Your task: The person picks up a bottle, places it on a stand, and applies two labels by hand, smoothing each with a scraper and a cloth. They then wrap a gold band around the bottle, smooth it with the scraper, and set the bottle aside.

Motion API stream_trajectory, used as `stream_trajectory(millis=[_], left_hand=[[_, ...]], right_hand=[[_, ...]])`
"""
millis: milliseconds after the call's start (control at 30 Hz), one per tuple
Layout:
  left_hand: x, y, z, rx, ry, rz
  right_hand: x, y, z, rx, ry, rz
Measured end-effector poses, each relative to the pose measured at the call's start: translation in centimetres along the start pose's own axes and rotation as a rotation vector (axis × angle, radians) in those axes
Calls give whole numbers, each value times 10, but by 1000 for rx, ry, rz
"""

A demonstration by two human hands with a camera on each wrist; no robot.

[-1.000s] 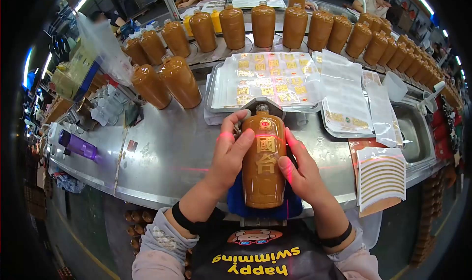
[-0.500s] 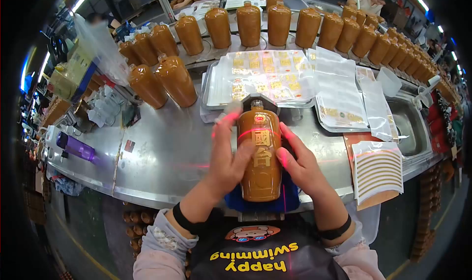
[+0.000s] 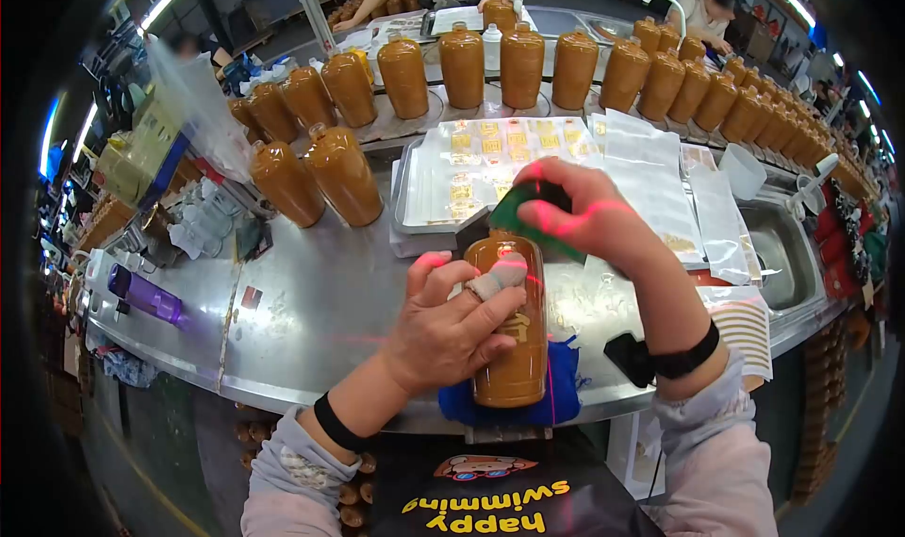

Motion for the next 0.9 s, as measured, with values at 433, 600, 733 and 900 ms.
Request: stream_trajectory(millis=[433,600,733,900], left_hand=[[28,16,14,183,-231,-10],[41,28,24,83,-444,-79],[32,28,21,153,-272,32],[13,19,14,187,-55,111]], right_hand=[[-52,-81,3,-529,577,252],[-55,-98,6,-542,646,292],[-57,-105,2,-569,658,304],[-48,-103,-4,-485,516,281]])
Point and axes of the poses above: each hand's wrist, its own y-axis towards the middle knuckle, its own z-axis out of the palm, x = y × z, the point moved 8 cm from there along y, towards the middle knuckle
